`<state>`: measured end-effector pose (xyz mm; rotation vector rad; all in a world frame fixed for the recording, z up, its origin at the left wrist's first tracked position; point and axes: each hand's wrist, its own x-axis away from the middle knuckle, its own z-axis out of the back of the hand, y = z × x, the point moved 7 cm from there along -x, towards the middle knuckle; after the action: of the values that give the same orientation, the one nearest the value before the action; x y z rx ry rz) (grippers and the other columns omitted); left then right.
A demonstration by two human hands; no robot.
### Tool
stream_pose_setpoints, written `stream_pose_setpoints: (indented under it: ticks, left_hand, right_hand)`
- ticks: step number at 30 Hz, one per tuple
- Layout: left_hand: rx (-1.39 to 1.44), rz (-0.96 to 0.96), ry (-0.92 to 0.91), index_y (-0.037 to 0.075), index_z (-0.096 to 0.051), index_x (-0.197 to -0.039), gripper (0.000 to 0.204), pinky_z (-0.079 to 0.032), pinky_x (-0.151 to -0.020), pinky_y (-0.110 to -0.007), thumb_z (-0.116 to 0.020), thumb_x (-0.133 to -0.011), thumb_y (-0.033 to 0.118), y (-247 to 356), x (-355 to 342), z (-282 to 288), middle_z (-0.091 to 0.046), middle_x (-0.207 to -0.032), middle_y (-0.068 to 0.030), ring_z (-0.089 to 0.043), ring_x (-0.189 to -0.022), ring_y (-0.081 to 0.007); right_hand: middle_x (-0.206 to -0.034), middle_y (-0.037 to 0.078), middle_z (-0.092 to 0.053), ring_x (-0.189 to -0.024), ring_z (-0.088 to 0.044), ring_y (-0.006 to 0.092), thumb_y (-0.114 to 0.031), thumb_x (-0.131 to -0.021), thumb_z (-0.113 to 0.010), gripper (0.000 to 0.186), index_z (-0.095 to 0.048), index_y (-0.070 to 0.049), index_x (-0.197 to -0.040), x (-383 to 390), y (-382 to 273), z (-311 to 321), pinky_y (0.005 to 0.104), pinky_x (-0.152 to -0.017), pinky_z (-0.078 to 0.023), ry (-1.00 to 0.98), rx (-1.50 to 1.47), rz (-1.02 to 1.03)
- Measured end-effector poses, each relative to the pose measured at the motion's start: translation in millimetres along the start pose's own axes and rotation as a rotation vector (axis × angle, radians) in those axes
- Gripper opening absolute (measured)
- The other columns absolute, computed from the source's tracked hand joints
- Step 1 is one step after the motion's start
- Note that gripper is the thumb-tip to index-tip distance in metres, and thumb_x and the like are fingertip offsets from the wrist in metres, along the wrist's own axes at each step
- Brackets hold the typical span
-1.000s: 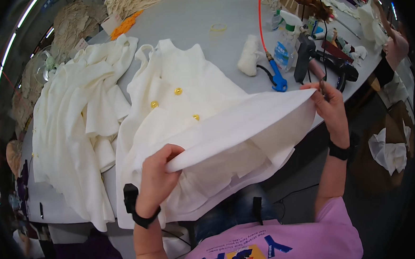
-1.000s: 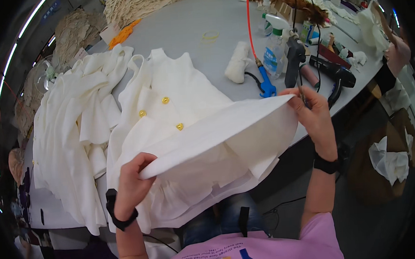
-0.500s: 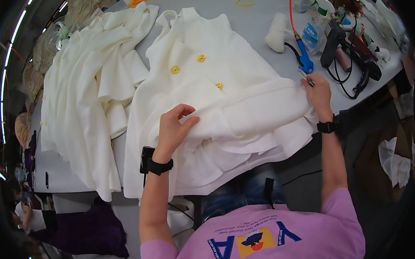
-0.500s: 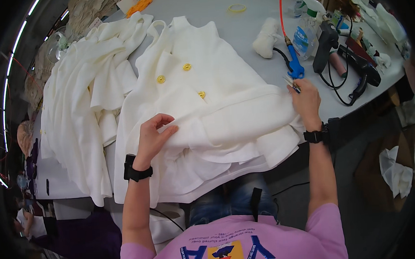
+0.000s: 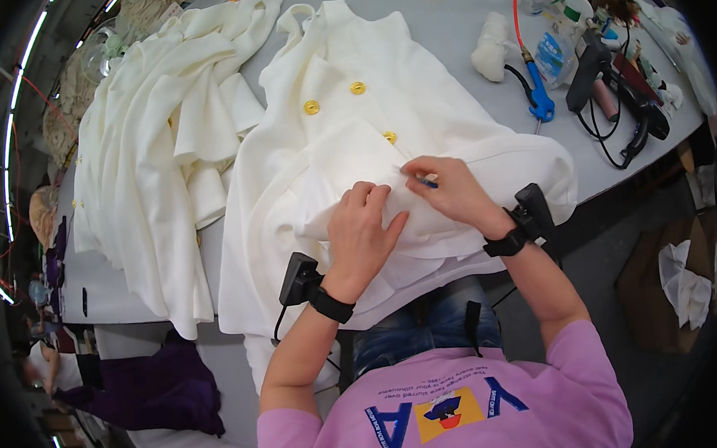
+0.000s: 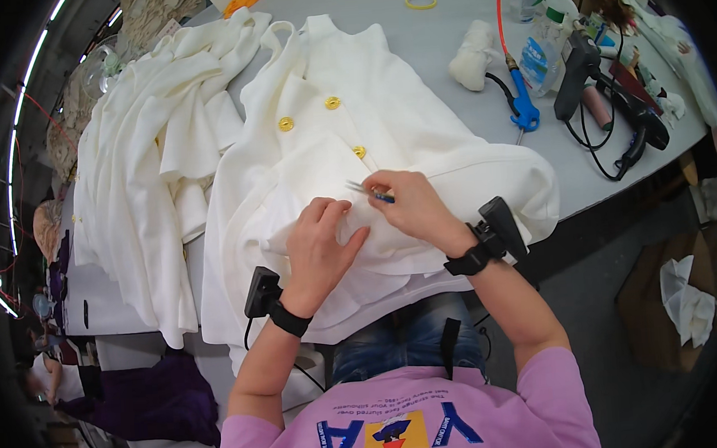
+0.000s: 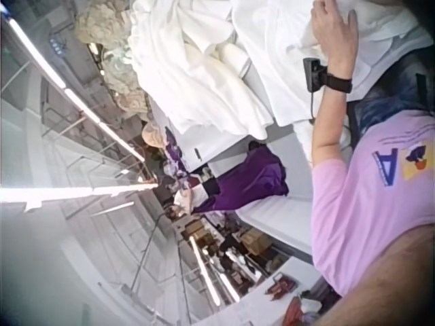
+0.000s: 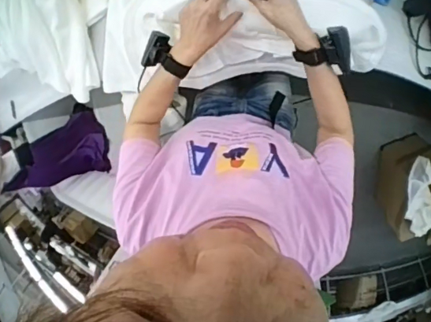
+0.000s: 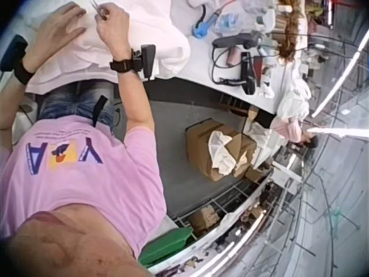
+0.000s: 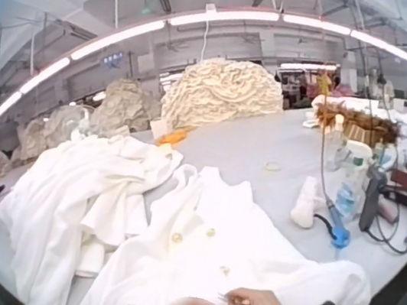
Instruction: Inspecting, trimming threads, and using a hair dryer to finish white vests with gold buttons.
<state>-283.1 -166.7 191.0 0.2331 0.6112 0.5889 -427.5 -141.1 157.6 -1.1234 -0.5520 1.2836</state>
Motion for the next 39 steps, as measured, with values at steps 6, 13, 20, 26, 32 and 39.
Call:
stream_pose_setpoints:
  ticks: [6,13,20,26,32,39]
  left_hand:
    - [0.18,0.149,-0.011,0.004,-0.059,-0.104,0.038,-0.049,-0.068,-0.032,-0.069,-0.067,0.003,-28,14,-11,-0.061,-0.093,-0.0075,-0.058,-0.075,-0.0208]
    - [0.404,0.296,-0.012,0.003,-0.058,-0.108,0.04,-0.048,-0.066,-0.027,-0.065,-0.069,-0.002,-41,18,-14,-0.063,-0.092,-0.0059,-0.059,-0.073,-0.0145]
    - [0.397,0.227,-0.038,0.004,-0.065,-0.1,0.029,-0.047,-0.064,-0.026,-0.065,-0.071,0.0,-34,16,-9,-0.061,-0.092,-0.0032,-0.057,-0.07,-0.0144]
    - [0.141,0.115,0.028,0.005,-0.066,-0.095,0.025,-0.048,-0.062,-0.03,-0.072,-0.07,0.009,-12,0,-12,-0.059,-0.09,-0.0061,-0.059,-0.071,-0.0206]
    - [-0.018,0.037,-0.066,0.007,-0.065,-0.087,0.016,-0.047,-0.059,-0.031,-0.07,-0.071,0.008,-13,-6,-33,-0.059,-0.085,-0.0056,-0.06,-0.069,-0.0235]
    - [0.533,0.392,-0.13,0.0,-0.062,-0.085,0.005,-0.049,-0.062,-0.024,-0.064,-0.083,0.005,-49,4,-25,-0.063,-0.072,-0.0051,-0.062,-0.065,-0.0122]
  right_hand:
    - [-0.09,0.011,-0.065,-0.086,-0.063,0.0283,-0.013,-0.074,-0.07,0.024,-0.067,-0.004,-0.096,3,15,-16,0.0361,-0.074,-0.049,-0.073,0.093,-0.049]
    - [-0.082,0.008,-0.062,-0.075,-0.06,0.0239,-0.014,-0.072,-0.073,0.02,-0.067,-0.005,-0.09,4,4,-31,0.0319,-0.067,-0.047,-0.073,0.436,-0.025]
    - [-0.074,0.003,-0.062,-0.067,-0.053,0.0099,-0.015,-0.079,-0.069,0.016,-0.064,0.0,-0.083,8,28,-7,0.0264,-0.061,-0.043,-0.062,-0.08,-0.192]
    - [-0.076,0.008,-0.063,-0.07,-0.055,0.0126,-0.018,-0.081,-0.068,0.021,-0.065,0.002,-0.087,13,34,-11,0.0274,-0.066,-0.045,-0.079,-0.151,-0.221]
    - [-0.077,0.006,-0.063,-0.071,-0.054,0.0109,-0.016,-0.083,-0.066,0.018,-0.064,0.002,-0.086,18,36,-6,0.0258,-0.065,-0.044,-0.014,-0.185,-0.247]
    - [-0.076,0.006,-0.063,-0.068,-0.055,0.0124,-0.016,-0.083,-0.067,0.019,-0.062,0.001,-0.087,28,14,19,0.0263,-0.062,-0.045,0.078,-0.203,-0.259]
